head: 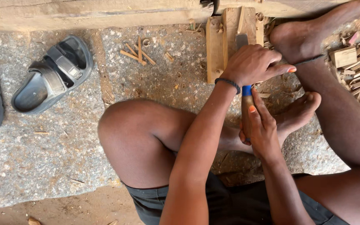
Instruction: The person carves a notch into a piece of wood using a chisel, striking the chisel with their hand and a small block to remove shavings while holding the workpiece with their feet.
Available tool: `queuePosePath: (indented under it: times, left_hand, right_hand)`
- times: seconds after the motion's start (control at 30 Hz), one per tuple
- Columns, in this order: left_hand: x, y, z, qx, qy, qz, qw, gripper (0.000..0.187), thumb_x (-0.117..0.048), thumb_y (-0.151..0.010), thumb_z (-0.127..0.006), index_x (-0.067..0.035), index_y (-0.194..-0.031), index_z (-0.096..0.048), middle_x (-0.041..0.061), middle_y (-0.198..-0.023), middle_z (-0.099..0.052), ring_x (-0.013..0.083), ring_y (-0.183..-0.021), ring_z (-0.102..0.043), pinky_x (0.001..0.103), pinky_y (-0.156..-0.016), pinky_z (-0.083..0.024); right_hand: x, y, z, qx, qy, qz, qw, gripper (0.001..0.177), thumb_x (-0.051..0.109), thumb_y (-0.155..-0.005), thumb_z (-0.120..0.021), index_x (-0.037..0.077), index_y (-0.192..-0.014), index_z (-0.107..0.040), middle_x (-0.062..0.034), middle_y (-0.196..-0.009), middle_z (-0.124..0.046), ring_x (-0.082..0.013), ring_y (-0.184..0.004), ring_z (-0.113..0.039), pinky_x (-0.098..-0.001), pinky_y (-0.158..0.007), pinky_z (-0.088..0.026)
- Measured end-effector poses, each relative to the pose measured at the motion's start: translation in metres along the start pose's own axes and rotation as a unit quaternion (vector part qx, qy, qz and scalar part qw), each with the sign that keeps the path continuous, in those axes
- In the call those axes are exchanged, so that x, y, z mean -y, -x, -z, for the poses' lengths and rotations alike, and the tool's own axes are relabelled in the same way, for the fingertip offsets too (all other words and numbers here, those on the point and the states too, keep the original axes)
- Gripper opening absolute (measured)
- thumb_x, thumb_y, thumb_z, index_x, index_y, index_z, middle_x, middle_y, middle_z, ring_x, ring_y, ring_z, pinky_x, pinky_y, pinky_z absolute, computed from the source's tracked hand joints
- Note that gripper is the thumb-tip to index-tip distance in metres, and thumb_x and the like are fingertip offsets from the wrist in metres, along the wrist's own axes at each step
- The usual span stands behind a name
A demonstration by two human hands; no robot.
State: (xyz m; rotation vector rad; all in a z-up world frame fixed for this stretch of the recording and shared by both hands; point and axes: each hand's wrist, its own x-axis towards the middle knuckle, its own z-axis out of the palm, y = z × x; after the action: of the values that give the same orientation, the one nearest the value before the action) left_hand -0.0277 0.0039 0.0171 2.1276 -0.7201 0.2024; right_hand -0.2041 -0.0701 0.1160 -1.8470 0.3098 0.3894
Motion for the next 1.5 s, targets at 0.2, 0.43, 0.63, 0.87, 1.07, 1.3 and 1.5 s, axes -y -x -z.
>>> queuePosePath:
  times: [0.2,0.43,0.63,0.87,1.07,1.3,1.5]
  left_hand:
    - [0.003,-0.004,0.007,0.032,-0.002,0.020,0.999,0.073,-0.082,-0.086,-0.044,-0.017,-0.060,-0.064,0.004,-0.049,-0.058,0.0217,-0.047,-0.062,0.043,-0.054,-0.052]
    - [0.004,-0.010,0.005,0.038,-0.018,0.020,0.999,0.073,-0.082,-0.085,-0.042,-0.018,-0.065,-0.070,0.005,-0.050,-0.060,0.0197,-0.047,-0.062,0.043,-0.057,-0.053]
    - [0.016,-0.007,-0.014,0.023,-0.055,-0.001,0.998,0.077,-0.084,-0.087,-0.040,-0.016,-0.061,-0.066,0.007,-0.052,-0.061,0.0224,-0.054,-0.064,0.045,-0.061,-0.054]
    - [0.032,-0.054,0.008,-0.021,-0.115,0.026,0.993,0.071,-0.085,-0.082,-0.045,-0.019,-0.059,-0.060,0.006,-0.056,-0.063,0.0247,-0.055,-0.064,0.044,-0.053,-0.053]
    - [0.055,-0.062,0.003,0.028,-0.121,0.005,0.992,0.069,-0.081,-0.086,-0.045,-0.017,-0.063,-0.061,0.006,-0.053,-0.063,0.0222,-0.053,-0.065,0.042,-0.051,-0.052]
    - [0.038,-0.051,0.017,-0.011,-0.110,0.004,0.994,0.066,-0.076,-0.093,-0.041,-0.018,-0.069,-0.062,0.001,-0.053,-0.060,0.0192,-0.046,-0.059,0.039,-0.050,-0.050]
    - [0.013,-0.045,0.016,-0.010,-0.083,-0.017,0.996,0.058,-0.069,-0.097,-0.044,-0.020,-0.069,-0.060,-0.001,-0.053,-0.058,0.0106,-0.041,-0.053,0.030,-0.040,-0.044]
  right_hand:
    - [-0.002,-0.001,-0.004,0.012,-0.027,0.011,1.000,0.059,0.020,-0.106,-0.037,0.006,-0.163,-0.032,-0.0068,-0.071,-0.057,-0.0121,-0.051,-0.050,-0.0268,-0.044,-0.042]
    - [-0.007,-0.007,-0.003,0.015,-0.023,0.028,0.999,0.058,0.023,-0.107,-0.039,0.005,-0.162,-0.032,-0.0055,-0.070,-0.057,-0.0112,-0.051,-0.050,-0.0270,-0.043,-0.041]
    - [-0.012,-0.003,-0.004,0.020,-0.020,0.033,0.999,0.059,0.026,-0.108,-0.036,0.006,-0.163,-0.028,-0.0050,-0.067,-0.055,-0.0104,-0.050,-0.048,-0.0267,-0.042,-0.039]
    - [0.025,-0.043,-0.008,0.010,-0.025,0.019,0.999,0.059,0.027,-0.107,-0.038,0.011,-0.164,-0.031,-0.0014,-0.067,-0.054,-0.0093,-0.050,-0.048,-0.0253,-0.041,-0.040]
    - [0.005,-0.066,-0.012,0.011,-0.067,0.086,0.994,0.058,0.025,-0.110,-0.039,0.012,-0.166,-0.030,-0.0004,-0.073,-0.052,-0.0086,-0.055,-0.047,-0.0258,-0.045,-0.043]
    - [0.010,-0.070,-0.003,0.014,-0.190,-0.007,0.982,0.056,0.022,-0.106,-0.041,0.018,-0.161,-0.037,-0.0068,-0.071,-0.059,-0.0120,-0.047,-0.049,-0.0255,-0.042,-0.042]
    - [0.019,-0.050,0.020,0.003,-0.165,-0.050,0.985,0.056,0.022,-0.105,-0.042,0.020,-0.161,-0.040,-0.0084,-0.070,-0.058,-0.0136,-0.044,-0.046,-0.0267,-0.038,-0.038]
